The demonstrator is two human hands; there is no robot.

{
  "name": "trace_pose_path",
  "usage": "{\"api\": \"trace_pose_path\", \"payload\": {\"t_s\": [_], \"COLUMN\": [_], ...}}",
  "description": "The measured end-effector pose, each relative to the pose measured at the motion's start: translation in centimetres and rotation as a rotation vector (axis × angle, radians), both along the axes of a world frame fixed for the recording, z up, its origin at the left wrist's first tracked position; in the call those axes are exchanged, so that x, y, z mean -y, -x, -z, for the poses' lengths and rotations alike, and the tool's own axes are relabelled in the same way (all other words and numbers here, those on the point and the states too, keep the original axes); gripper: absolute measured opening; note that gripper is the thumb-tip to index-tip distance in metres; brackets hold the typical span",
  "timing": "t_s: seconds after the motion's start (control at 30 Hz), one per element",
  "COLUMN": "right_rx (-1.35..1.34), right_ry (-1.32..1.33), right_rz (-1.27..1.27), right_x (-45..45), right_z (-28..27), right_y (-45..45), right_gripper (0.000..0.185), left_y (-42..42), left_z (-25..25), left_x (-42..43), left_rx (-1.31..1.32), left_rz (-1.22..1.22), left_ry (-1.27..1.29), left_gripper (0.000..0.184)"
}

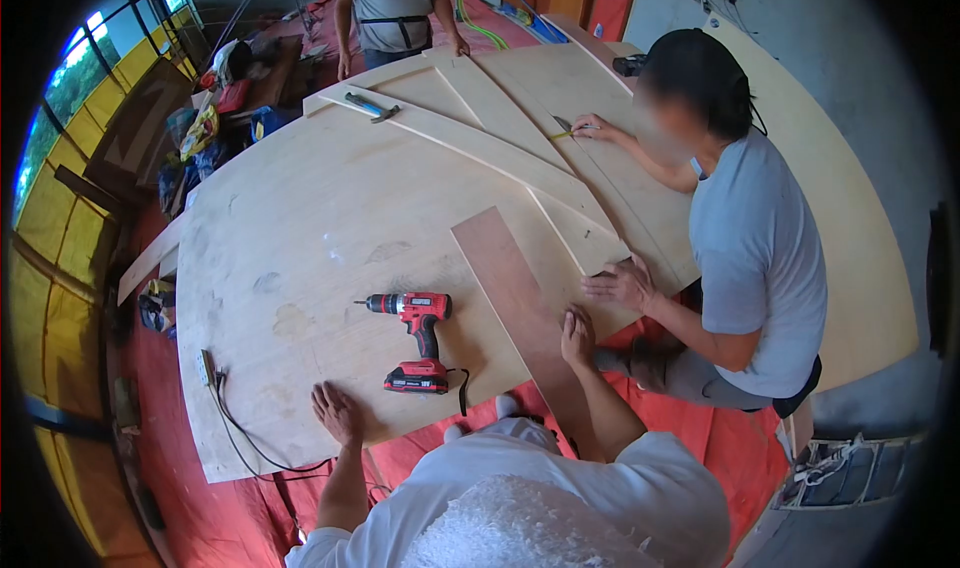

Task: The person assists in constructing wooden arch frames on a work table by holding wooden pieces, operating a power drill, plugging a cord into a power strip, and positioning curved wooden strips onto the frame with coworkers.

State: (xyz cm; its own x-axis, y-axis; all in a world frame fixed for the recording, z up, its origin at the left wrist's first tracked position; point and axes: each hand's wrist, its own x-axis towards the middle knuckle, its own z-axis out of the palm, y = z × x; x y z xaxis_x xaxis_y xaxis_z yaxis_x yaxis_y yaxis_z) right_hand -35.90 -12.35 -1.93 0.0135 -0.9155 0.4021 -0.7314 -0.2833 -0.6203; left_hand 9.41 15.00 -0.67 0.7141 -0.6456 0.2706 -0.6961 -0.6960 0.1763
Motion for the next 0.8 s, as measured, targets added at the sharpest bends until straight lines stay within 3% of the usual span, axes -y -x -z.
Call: {"api": "trace_pose_path", "payload": {"t_s": [0.8], "right_rx": [0.001], "right_ry": [0.001], "right_rz": [-0.006], "right_x": [0.1], "right_z": [-0.4], "right_y": [-0.3], "right_gripper": [0.032], "left_y": [0.4], "left_z": [-0.9], "left_x": [0.4], "left_rx": [-0.045], "left_rz": [-0.027], "left_ry": [0.064], "left_gripper": [0.046]}}
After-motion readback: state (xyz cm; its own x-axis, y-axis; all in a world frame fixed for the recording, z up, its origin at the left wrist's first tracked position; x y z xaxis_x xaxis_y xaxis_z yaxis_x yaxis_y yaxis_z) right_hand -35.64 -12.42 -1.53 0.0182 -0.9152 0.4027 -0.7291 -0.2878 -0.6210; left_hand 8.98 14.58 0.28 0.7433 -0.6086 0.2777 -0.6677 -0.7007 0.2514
